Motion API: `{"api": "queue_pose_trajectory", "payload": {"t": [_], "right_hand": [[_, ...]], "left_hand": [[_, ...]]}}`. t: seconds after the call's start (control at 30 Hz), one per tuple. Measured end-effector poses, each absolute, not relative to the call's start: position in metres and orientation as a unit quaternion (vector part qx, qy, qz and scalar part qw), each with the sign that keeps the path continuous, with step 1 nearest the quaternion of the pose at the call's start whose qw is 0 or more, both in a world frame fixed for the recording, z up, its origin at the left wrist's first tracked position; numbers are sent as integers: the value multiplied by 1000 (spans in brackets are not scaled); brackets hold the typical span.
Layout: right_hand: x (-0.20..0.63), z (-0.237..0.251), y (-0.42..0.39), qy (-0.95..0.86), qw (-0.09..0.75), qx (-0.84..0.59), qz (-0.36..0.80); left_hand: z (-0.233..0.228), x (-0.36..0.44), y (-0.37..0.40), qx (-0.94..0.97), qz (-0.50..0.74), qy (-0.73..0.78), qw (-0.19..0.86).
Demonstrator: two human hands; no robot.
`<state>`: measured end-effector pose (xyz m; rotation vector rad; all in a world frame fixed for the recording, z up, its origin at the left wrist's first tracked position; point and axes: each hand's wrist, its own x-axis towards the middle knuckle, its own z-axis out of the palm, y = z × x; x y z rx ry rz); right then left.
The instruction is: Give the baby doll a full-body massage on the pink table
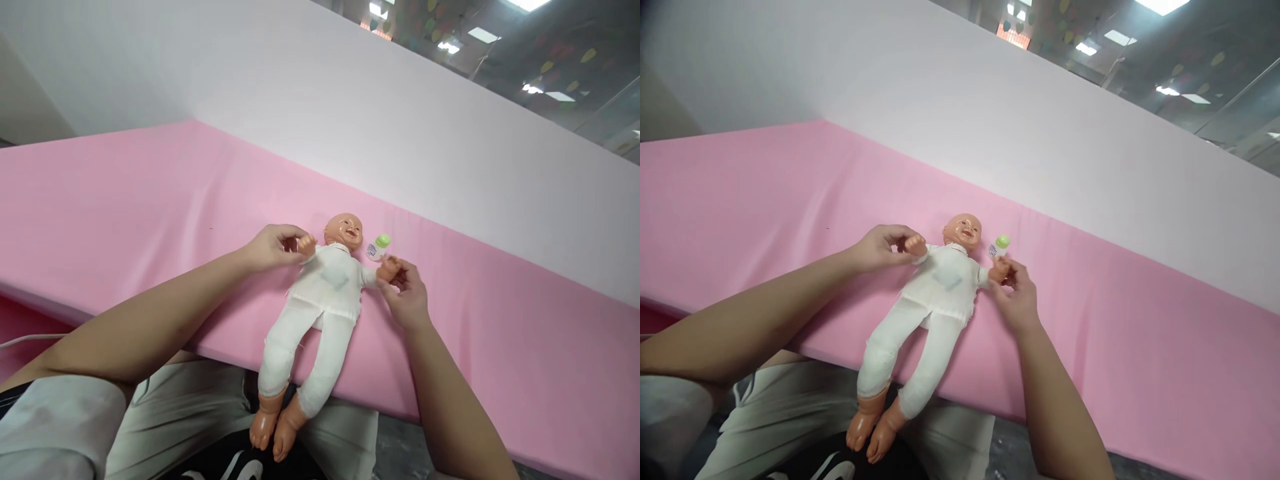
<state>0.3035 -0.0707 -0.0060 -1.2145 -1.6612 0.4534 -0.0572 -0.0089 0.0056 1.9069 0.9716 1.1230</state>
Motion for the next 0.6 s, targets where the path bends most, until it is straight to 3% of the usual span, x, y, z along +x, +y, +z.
{"api": "queue_pose_trajectory", "payload": {"t": [0.13,0.23,0.43,0.6], "right_hand": [[276,8,-91,-840,351,-398,116],[266,10,-93,-885,306,-338,94],[275,1,-84,-827,353,-413,145],[306,-11,-60,-660,495,-516,229]], "left_hand": [[7,-43,-26,851,359,270,272],[6,-38,-29,884,327,239,235],[3,-40,-24,855,349,302,239],[-1,-58,0,719,409,471,306]]}}
